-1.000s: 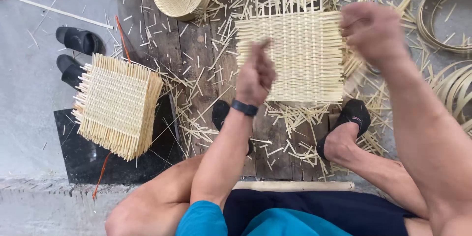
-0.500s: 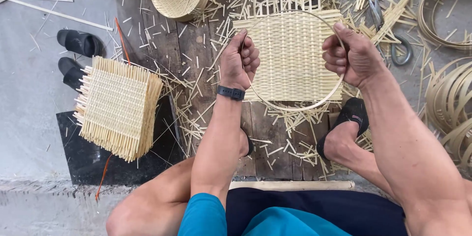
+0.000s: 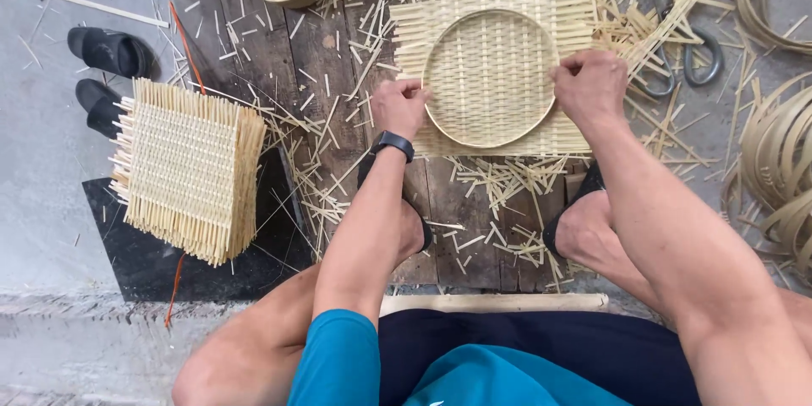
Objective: The recorder is assembling and trimming bamboo strips to create a woven bamboo basket component.
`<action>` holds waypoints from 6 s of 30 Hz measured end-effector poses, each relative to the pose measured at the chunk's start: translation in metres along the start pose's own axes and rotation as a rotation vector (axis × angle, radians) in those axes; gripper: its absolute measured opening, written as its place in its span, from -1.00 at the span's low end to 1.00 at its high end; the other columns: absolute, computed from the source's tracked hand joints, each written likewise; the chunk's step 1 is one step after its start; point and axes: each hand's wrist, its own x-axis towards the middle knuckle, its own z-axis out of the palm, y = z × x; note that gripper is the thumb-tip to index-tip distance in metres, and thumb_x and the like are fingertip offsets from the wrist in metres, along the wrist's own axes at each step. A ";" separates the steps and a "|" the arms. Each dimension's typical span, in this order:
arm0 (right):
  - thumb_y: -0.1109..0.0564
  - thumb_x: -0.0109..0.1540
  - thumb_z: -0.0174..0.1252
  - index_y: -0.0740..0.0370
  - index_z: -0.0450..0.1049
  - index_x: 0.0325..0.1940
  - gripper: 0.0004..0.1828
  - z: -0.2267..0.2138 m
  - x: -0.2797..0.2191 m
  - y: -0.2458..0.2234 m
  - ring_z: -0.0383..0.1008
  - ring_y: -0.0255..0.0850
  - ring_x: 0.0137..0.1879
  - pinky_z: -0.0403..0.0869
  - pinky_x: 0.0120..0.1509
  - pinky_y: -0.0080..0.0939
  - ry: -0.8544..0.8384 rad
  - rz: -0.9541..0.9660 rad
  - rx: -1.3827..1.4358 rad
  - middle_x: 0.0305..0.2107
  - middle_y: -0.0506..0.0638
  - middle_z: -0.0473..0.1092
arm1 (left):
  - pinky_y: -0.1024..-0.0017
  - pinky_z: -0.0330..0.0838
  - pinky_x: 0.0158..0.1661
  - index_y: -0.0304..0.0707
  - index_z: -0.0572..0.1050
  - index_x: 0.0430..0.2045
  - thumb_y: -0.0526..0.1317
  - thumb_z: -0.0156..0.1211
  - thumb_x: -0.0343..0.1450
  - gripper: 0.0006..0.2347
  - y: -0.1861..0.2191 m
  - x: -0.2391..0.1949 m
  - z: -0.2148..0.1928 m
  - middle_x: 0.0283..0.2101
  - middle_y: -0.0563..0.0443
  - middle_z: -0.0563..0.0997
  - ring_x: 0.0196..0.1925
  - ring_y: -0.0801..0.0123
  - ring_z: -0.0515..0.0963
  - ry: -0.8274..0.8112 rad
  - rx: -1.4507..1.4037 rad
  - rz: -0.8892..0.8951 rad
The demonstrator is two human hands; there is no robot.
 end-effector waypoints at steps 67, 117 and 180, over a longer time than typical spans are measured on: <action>-0.05 0.40 0.24 0.22 0.51 0.21 -0.60 0.051 0.074 -0.034 0.38 0.01 0.29 0.32 0.40 0.08 -0.044 -0.926 -0.351 0.10 0.12 0.48 | 0.29 0.55 -0.12 -0.01 0.66 -0.20 -0.02 0.07 0.53 -0.78 0.048 0.086 0.084 -0.17 0.05 0.72 -0.14 0.19 0.67 -0.477 -0.011 0.449; -0.60 0.27 -0.05 0.06 0.60 0.08 -0.22 0.085 0.118 -0.134 0.57 -0.06 0.00 0.50 0.06 0.00 -0.657 -0.035 -0.614 -0.10 0.12 0.55 | 0.25 0.45 -0.20 -0.32 0.75 -0.27 -0.02 0.39 0.30 -0.67 0.010 0.068 0.042 -0.21 -0.12 0.76 -0.26 0.30 0.61 -0.276 -0.306 -0.755; -0.13 0.15 0.39 0.27 0.52 -0.19 -0.57 -0.099 -0.004 0.031 0.45 -0.30 -0.46 0.43 -0.42 -0.28 -0.308 0.280 0.008 -0.54 -0.03 0.47 | -0.05 0.08 0.23 -0.08 0.03 0.41 0.07 0.55 -0.04 0.08 0.108 -0.038 0.072 0.21 -0.09 0.34 0.23 -0.01 0.31 -0.530 0.558 0.571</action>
